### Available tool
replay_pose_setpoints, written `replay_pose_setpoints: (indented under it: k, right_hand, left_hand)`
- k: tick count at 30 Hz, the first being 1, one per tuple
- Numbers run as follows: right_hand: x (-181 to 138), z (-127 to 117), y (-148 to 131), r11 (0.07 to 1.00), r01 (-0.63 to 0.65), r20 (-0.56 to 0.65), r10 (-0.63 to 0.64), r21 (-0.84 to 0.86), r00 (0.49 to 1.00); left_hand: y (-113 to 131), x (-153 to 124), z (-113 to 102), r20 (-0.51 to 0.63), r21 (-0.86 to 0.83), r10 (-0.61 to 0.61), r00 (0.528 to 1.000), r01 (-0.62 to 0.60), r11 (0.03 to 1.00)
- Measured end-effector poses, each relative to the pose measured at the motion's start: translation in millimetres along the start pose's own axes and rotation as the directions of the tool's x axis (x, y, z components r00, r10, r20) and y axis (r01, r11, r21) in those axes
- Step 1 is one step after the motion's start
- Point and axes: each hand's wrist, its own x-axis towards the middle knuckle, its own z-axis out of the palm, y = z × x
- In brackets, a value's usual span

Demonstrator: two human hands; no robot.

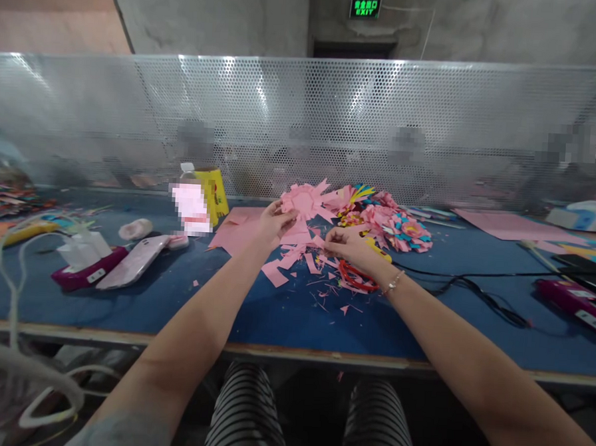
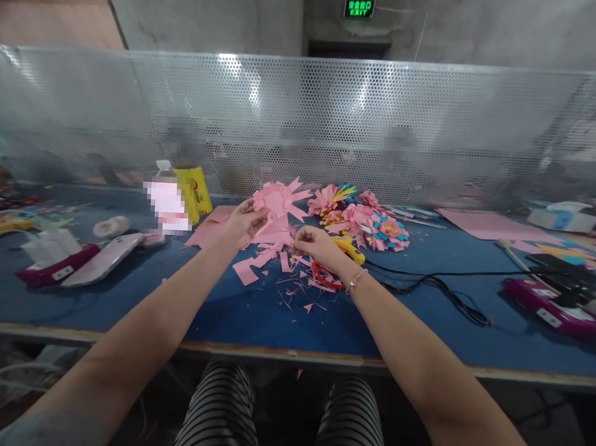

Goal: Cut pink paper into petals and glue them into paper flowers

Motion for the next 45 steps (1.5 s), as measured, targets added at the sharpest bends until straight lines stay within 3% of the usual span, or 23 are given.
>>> replay_pose_setpoints:
  k: [8,13,18,22,33,45]
  right_hand:
    - [5,4,5,0.994,-0.102,-0.115,0.107,0.043,0.988]
    - [9,2,7,0.967,-0.151,-0.241,0.199,0.205,0.95]
    - [10,1,5,0.933,-0.09,-0.284,0.197,0.349,0.938]
    - [10,1,3,0.933,-0.053,-0.317,0.174,0.357,0.932]
    - [13,-1,3,0.912,0.103,-0.428,0.084,0.397,0.9]
    - [9,2,-4,0.856,0.164,-0.398,0.052,0.49,0.916]
  left_hand:
    - [-13,0,5,0.054,0.027,0.047,0.997,-0.048,0.998]
    - [-23,-4,11,0.054,0.05,0.103,0.993,-0.106,0.993]
    - [-26,-8,15,0.124,0.104,0.165,0.979,-0.178,0.979]
    - [-28,-9,15,0.19,0.149,0.19,0.963,-0.22,0.964]
    - [-26,-7,13,0.213,0.158,0.182,0.96,-0.217,0.963]
    - [-27,-9,14,0.223,0.14,0.179,0.958,-0.214,0.967]
